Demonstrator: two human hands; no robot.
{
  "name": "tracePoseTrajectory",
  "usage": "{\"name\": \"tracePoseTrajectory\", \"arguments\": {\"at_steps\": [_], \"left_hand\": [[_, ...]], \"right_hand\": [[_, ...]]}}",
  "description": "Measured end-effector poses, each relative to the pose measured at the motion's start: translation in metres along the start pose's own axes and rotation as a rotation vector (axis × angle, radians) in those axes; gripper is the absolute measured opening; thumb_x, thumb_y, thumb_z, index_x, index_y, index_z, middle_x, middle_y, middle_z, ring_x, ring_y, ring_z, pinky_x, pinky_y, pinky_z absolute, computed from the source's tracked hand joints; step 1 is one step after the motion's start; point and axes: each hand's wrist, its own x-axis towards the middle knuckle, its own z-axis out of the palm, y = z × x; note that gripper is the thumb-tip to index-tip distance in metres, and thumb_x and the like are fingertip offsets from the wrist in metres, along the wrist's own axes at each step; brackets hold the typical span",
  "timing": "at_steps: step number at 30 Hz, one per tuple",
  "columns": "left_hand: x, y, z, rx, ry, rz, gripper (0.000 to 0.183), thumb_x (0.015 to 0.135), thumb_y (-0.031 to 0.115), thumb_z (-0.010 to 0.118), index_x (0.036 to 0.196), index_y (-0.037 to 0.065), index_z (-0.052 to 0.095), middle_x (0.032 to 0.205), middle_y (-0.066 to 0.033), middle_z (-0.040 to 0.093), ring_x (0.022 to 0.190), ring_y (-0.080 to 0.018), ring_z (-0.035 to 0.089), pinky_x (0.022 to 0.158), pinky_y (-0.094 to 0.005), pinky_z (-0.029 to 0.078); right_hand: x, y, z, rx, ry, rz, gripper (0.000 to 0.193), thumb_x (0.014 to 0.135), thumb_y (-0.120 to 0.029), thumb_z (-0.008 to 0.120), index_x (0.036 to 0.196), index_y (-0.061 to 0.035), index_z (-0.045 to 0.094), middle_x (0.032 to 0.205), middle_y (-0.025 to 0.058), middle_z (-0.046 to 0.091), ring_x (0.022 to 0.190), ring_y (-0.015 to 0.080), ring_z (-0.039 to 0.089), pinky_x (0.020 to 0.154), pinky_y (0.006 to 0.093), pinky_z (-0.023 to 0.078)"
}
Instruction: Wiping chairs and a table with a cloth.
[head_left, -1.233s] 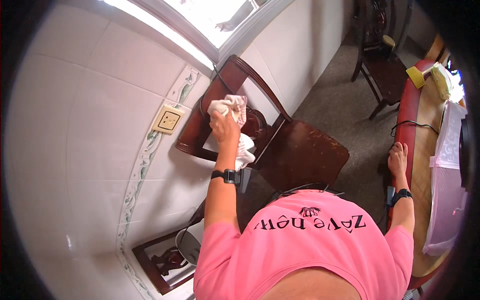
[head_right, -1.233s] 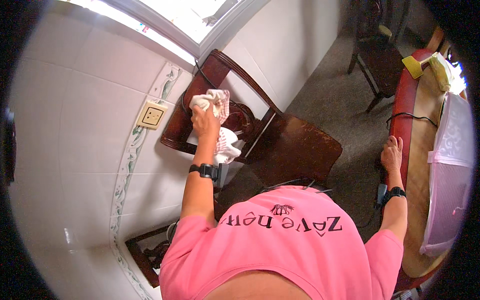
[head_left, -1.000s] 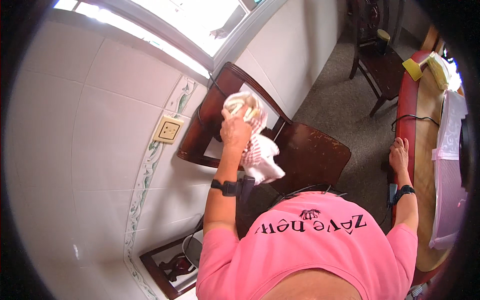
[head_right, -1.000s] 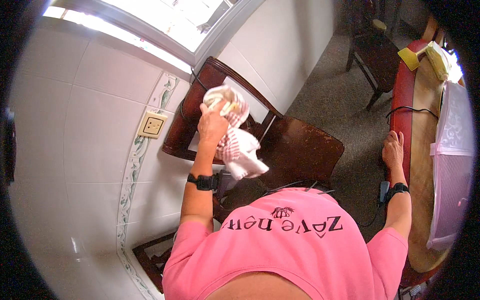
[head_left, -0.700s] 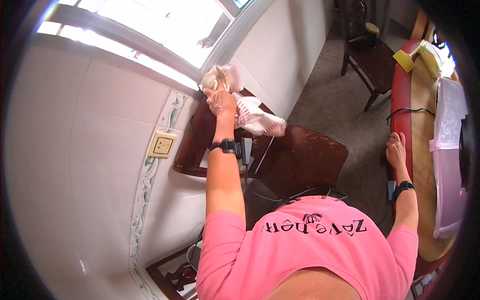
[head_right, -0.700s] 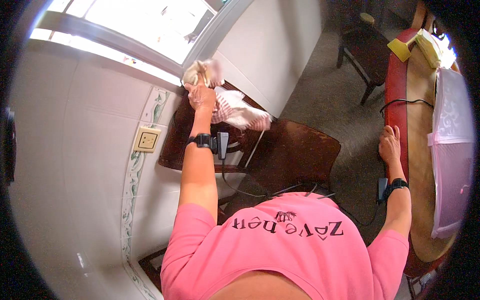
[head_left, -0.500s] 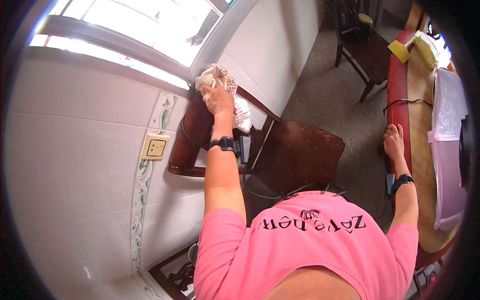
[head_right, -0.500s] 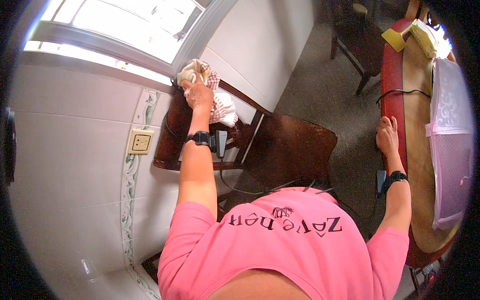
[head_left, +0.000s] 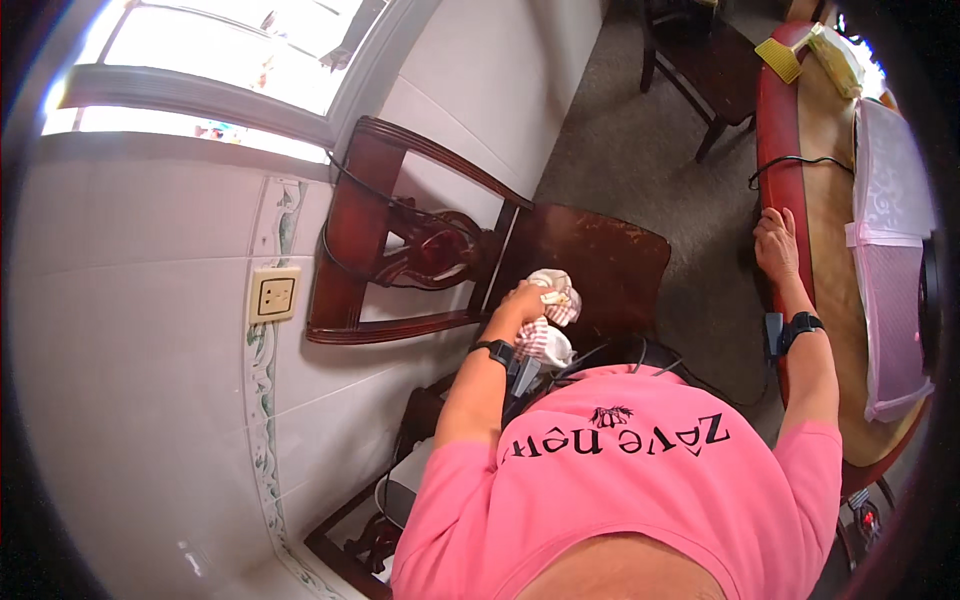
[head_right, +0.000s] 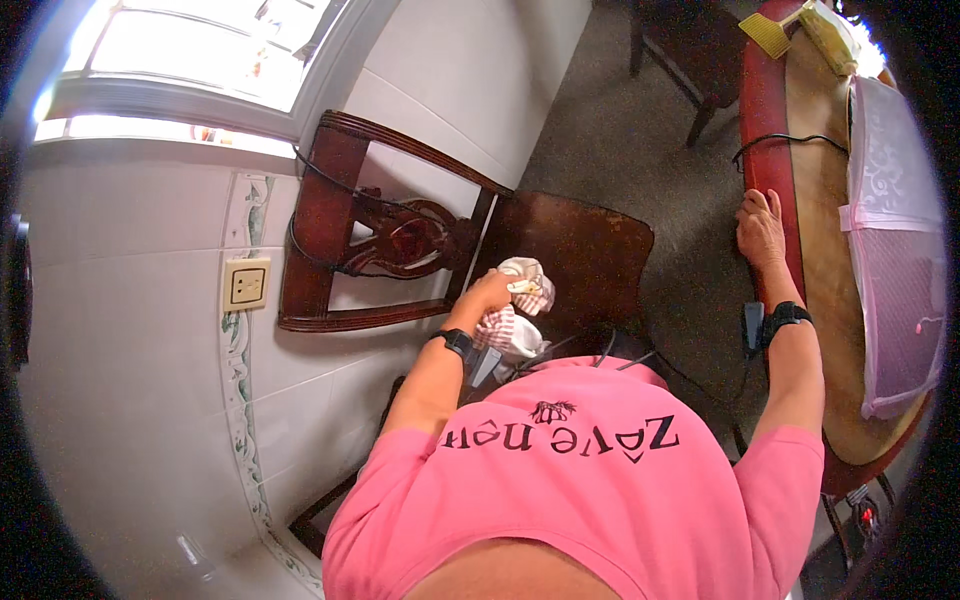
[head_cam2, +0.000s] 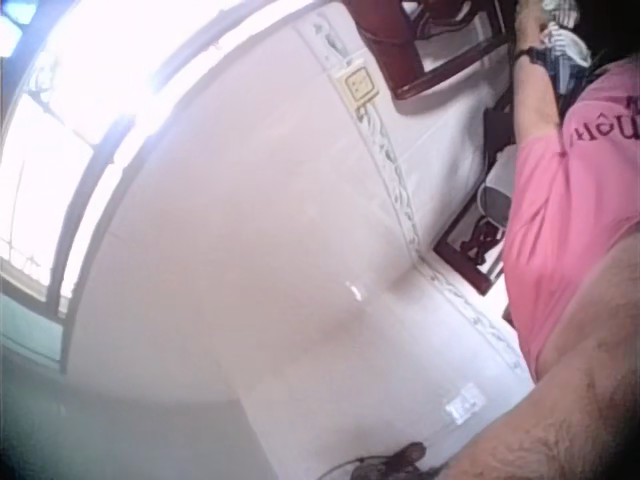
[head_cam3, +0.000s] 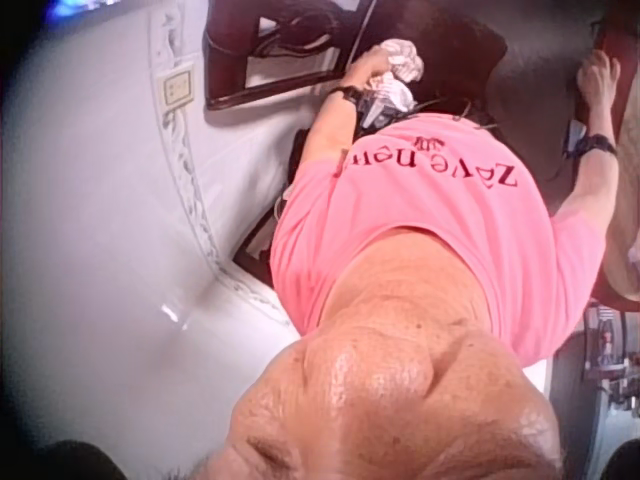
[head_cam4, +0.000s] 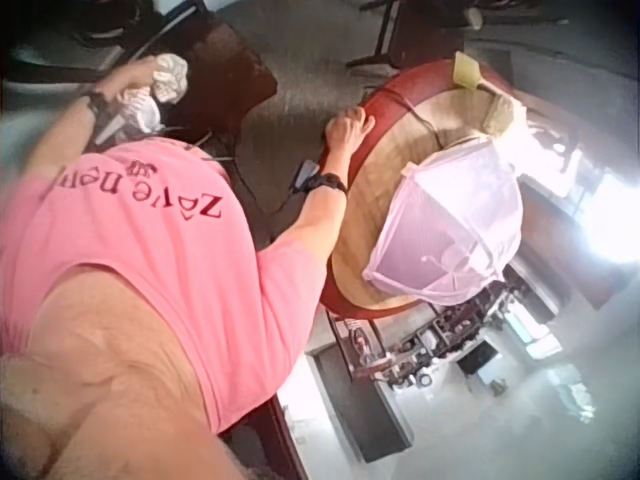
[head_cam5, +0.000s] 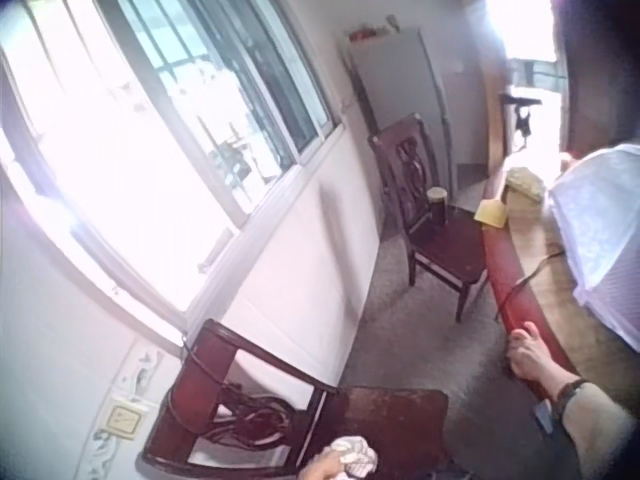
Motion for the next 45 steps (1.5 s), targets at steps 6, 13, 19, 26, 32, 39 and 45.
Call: {"name": "tracePoseTrajectory", "arguments": {"at_steps": [6, 13, 19, 26, 32, 39, 45], "left_hand": [[0.028, -0.003, -0.009, -0.210, 0.257, -0.138, 0.052, 0.072, 0.008, 0.048, 0.120, 0.027, 0.048, 0.118, -0.0179, 0.037, 0.097, -0.0381, 0.051, 0.082, -0.0417, 0.043], [0.103, 0.007, -0.010, -0.536, 0.711, -0.412, 0.059, 0.071, 0.007, 0.049, 0.128, 0.020, 0.038, 0.110, -0.0263, 0.036, 0.089, -0.0423, 0.053, 0.077, -0.0440, 0.044], [0.187, -0.012, -0.022, -0.610, 0.818, -0.564, 0.049, 0.074, 0.007, 0.050, 0.121, 0.007, 0.040, 0.110, -0.0284, 0.034, 0.087, -0.0412, 0.053, 0.075, -0.0419, 0.046], [0.206, -0.034, -0.014, -0.376, 0.620, -0.521, 0.028, 0.074, 0.006, 0.051, 0.102, 0.002, 0.052, 0.105, -0.0271, 0.040, 0.083, -0.0413, 0.054, 0.075, -0.0403, 0.047], [0.189, -0.037, 0.002, -0.252, 0.540, -0.335, 0.035, 0.074, 0.013, 0.055, 0.109, 0.011, 0.053, 0.104, -0.0234, 0.043, 0.083, -0.0389, 0.055, 0.076, -0.0426, 0.046], [0.112, -0.028, 0.116, -0.499, 0.146, -0.309, 0.063, 0.066, 0.003, 0.052, 0.125, 0.023, 0.042, 0.118, -0.0239, 0.038, 0.106, -0.0387, 0.044, 0.090, -0.0398, 0.038], [0.057, -0.081, 0.125, -0.711, 0.952, -0.615, 0.071, 0.063, 0.004, 0.052, 0.130, 0.017, 0.034, 0.100, -0.0260, 0.037, 0.091, -0.0439, 0.048, 0.081, -0.0459, 0.041]], "right_hand": [[0.002, 0.003, 0.006, 0.032, -0.010, 0.006, 0.016, 0.068, -0.006, 0.054, 0.081, -0.0044, 0.062, 0.095, 0.0042, 0.056, 0.113, 0.0183, 0.038, 0.103, 0.0404, 0.017], [0.003, 0.011, 0.015, 0.051, 0.127, -0.075, 0.016, 0.063, 0.001, 0.054, 0.078, -0.0033, 0.060, 0.090, 0.0072, 0.057, 0.107, 0.0231, 0.045, 0.101, 0.0429, 0.024], [-0.006, 0.024, 0.018, 0.027, 0.135, -0.143, 0.016, 0.062, 0.002, 0.053, 0.077, -0.0014, 0.059, 0.088, 0.0100, 0.057, 0.104, 0.0286, 0.048, 0.099, 0.0485, 0.025], [-0.006, 0.029, 0.021, -0.008, 0.079, -0.159, 0.014, 0.065, 0.000, 0.052, 0.077, -0.0020, 0.058, 0.088, 0.0094, 0.058, 0.103, 0.0292, 0.048, 0.099, 0.0498, 0.025], [-0.008, 0.031, 0.019, -0.015, 0.065, -0.159, 0.015, 0.067, 0.000, 0.051, 0.080, -0.0027, 0.058, 0.089, 0.0091, 0.058, 0.104, 0.0289, 0.047, 0.099, 0.0488, 0.025], [-0.007, 0.035, 0.023, -0.016, 0.050, -0.187, 0.017, 0.066, -0.001, 0.051, 0.081, -0.0029, 0.059, 0.091, 0.0092, 0.058, 0.105, 0.0285, 0.047, 0.099, 0.0482, 0.024], [-0.007, 0.039, 0.026, -0.021, 0.065, -0.200, 0.019, 0.066, 0.000, 0.051, 0.083, -0.0037, 0.059, 0.093, 0.0090, 0.058, 0.106, 0.0287, 0.046, 0.099, 0.0477, 0.025]]}}
